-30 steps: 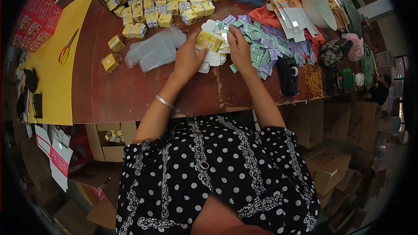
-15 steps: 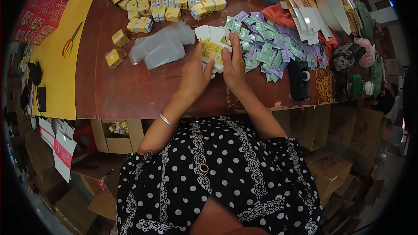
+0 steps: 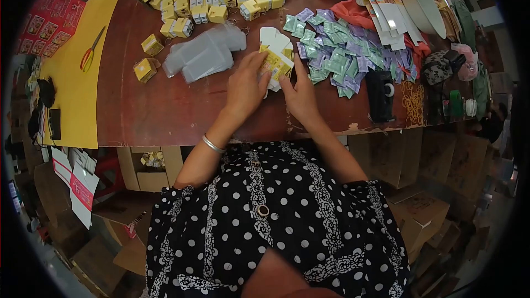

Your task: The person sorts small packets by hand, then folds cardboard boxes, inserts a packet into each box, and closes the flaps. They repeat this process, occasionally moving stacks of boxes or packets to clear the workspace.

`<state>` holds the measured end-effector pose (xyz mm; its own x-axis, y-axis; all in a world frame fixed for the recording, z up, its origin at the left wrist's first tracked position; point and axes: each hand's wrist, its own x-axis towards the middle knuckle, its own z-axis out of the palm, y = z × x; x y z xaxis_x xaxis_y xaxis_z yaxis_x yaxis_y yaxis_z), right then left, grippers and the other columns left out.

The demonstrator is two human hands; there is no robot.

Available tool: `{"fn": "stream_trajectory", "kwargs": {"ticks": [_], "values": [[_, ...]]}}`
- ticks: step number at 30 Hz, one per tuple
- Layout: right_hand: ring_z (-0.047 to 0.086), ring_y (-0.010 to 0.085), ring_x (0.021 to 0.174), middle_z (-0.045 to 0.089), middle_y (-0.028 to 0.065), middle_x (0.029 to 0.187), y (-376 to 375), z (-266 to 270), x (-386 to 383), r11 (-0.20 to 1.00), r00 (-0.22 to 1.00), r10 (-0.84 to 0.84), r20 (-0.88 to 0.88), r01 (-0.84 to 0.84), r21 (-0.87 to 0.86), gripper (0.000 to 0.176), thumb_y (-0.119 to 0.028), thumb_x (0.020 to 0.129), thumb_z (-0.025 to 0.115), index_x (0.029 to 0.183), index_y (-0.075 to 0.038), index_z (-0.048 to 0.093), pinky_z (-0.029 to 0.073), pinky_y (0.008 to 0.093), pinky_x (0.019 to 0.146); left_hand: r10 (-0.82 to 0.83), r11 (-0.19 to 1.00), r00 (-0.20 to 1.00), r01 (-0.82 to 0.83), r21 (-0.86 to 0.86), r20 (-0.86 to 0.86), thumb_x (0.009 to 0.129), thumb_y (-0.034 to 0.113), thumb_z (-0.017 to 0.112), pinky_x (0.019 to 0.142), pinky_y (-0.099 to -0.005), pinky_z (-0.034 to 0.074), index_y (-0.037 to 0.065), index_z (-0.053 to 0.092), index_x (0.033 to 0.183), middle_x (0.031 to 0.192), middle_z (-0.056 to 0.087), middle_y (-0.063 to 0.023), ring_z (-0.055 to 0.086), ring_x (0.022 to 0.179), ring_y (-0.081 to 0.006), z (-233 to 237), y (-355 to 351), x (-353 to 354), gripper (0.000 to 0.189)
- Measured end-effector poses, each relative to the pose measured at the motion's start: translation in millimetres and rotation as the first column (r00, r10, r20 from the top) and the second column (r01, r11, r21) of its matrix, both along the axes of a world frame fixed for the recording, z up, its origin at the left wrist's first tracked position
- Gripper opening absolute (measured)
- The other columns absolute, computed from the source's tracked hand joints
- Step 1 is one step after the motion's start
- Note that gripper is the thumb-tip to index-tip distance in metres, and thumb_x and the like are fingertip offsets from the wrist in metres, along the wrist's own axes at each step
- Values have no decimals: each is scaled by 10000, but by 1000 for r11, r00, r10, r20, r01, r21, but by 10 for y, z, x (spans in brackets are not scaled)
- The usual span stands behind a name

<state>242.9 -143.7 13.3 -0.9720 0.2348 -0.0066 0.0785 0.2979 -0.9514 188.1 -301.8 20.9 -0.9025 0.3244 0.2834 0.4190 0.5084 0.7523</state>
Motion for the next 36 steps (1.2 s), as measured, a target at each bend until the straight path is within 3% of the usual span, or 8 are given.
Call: {"fn": "stream_trajectory", "kwargs": {"ticks": [1, 9, 12, 15, 20, 24, 26, 36], "values": [[486, 287, 1379, 444, 269, 1519, -19, -19, -4, 978, 999, 33, -42, -24, 208, 648, -150, 1021, 568, 1546, 87, 273, 383, 375, 1125, 10, 1000, 1000, -10, -7, -7, 884, 152, 718, 921, -445, 536, 55, 591, 1333, 1339, 603, -172, 629, 1149, -384, -3, -31, 39, 477], [441, 317, 1419, 427, 257, 1536, 39, -15, 28, 999, 998, 30, -52, -29, 30, 680, -112, 960, 633, 1532, 66, 312, 353, 390, 1158, 153, 985, 988, -153, -75, -4, 835, 166, 787, 831, -471, 550, 35, 522, 1364, 1227, 619, -200, 646, 1059, -404, 19, -317, 153, 606], [475, 366, 1373, 466, 265, 1483, 67, 137, 89, 973, 990, 22, -137, 10, 230, 650, -150, 953, 632, 1505, 52, 354, 374, 416, 1134, 160, 984, 987, -160, -84, -6, 827, 156, 800, 804, -458, 549, 44, 554, 1318, 1167, 630, -173, 655, 1004, -378, 66, -362, 136, 560], [543, 351, 1301, 526, 239, 1423, 36, 281, 143, 958, 971, -4, -241, 73, 277, 534, -89, 948, 622, 1437, 44, 454, 447, 409, 1064, 224, 973, 972, -220, -66, 71, 848, 108, 796, 792, -327, 557, 1, 654, 1169, 1114, 703, -142, 700, 915, -234, 151, -387, 143, 367], [686, 286, 992, 638, 156, 1181, -156, 749, 230, 991, 949, 133, -288, -129, 31, 350, 49, 917, 576, 1260, -10, 615, 556, 323, 798, 153, 883, 963, -235, 405, 223, 860, -4, 740, 687, -305, 546, 1, 713, 1006, 915, 710, -135, 706, 781, -212, 121, -459, 252, 148], [692, 277, 928, 643, 155, 1103, -281, 859, 172, 954, 892, 266, -366, -189, 234, 302, 50, 912, 577, 1201, -15, 632, 555, 321, 770, 109, 936, 994, -105, 336, 6, 862, -56, 713, 694, -309, 552, 2, 709, 1037, 933, 709, -125, 712, 815, -216, 468, -498, 435, 184], [688, 118, 828, 652, 109, 1132, -297, 909, 186, 942, 902, 304, -306, -236, 239, 229, 30, 973, 558, 1194, 23, 620, 541, 251, 637, 107, 944, 988, -66, 323, -111, 852, -98, 696, 702, -312, 560, 7, 708, 1032, 934, 704, -116, 711, 815, -238, 467, -545, 480, 209], [716, 221, 633, 717, 136, 880, -303, 1130, 322, 883, 890, 452, 59, -436, -174, 146, -1, 958, 569, 1093, 9, 515, 559, 303, 590, 17, 982, 974, 26, 185, -224, 792, -112, 702, 709, -360, 563, 38, 717, 1073, 956, 694, -109, 701, 855, -277, 610, -641, 535, 319]]}}
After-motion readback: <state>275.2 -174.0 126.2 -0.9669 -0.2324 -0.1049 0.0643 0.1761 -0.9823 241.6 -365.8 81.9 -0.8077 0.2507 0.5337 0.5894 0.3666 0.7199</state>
